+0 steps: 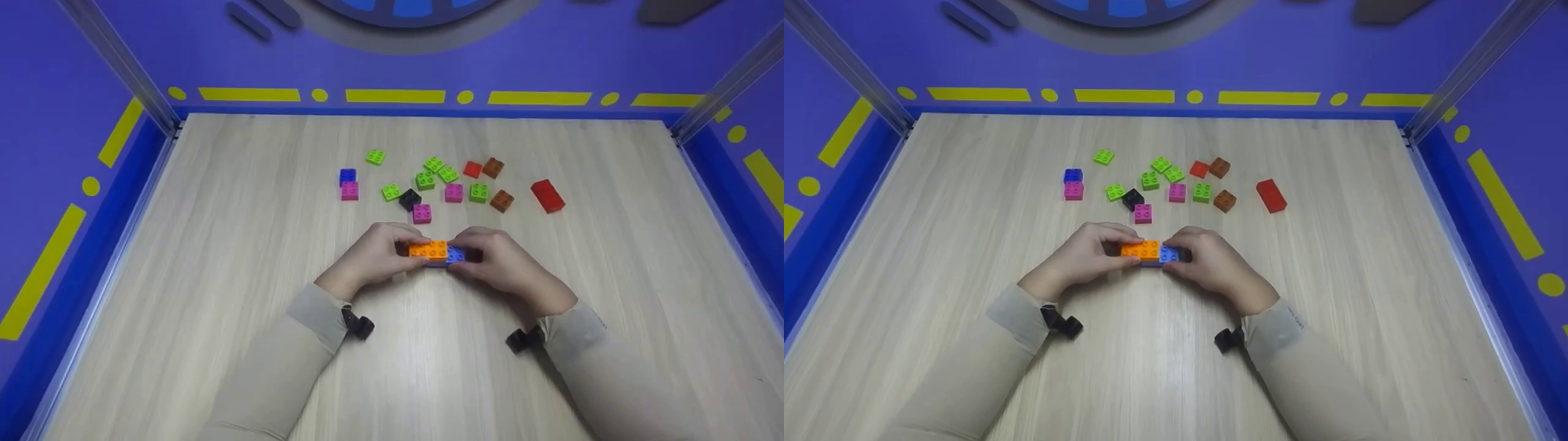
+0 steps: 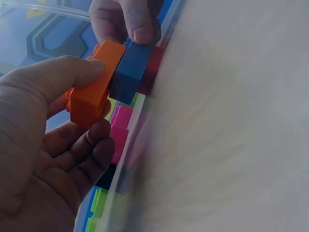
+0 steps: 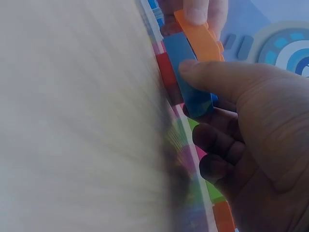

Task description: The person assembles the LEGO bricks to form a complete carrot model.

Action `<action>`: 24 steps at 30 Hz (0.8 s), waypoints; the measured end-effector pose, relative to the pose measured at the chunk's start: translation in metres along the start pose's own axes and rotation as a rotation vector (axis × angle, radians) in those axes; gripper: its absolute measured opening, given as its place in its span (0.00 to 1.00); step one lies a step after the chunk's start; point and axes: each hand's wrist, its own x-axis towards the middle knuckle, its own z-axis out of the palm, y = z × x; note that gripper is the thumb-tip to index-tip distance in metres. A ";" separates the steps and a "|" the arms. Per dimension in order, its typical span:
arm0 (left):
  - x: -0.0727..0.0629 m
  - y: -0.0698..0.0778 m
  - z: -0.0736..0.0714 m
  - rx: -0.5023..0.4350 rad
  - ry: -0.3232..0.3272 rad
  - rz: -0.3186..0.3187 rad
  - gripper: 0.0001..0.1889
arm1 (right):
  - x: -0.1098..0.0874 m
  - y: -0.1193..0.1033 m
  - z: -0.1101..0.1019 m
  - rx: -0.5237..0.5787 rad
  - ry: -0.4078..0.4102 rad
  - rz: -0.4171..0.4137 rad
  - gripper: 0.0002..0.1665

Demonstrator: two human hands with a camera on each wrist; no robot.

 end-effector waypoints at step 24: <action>-0.001 0.006 0.015 0.104 0.033 -0.060 0.22 | 0.000 0.035 -0.026 0.560 0.651 0.208 0.15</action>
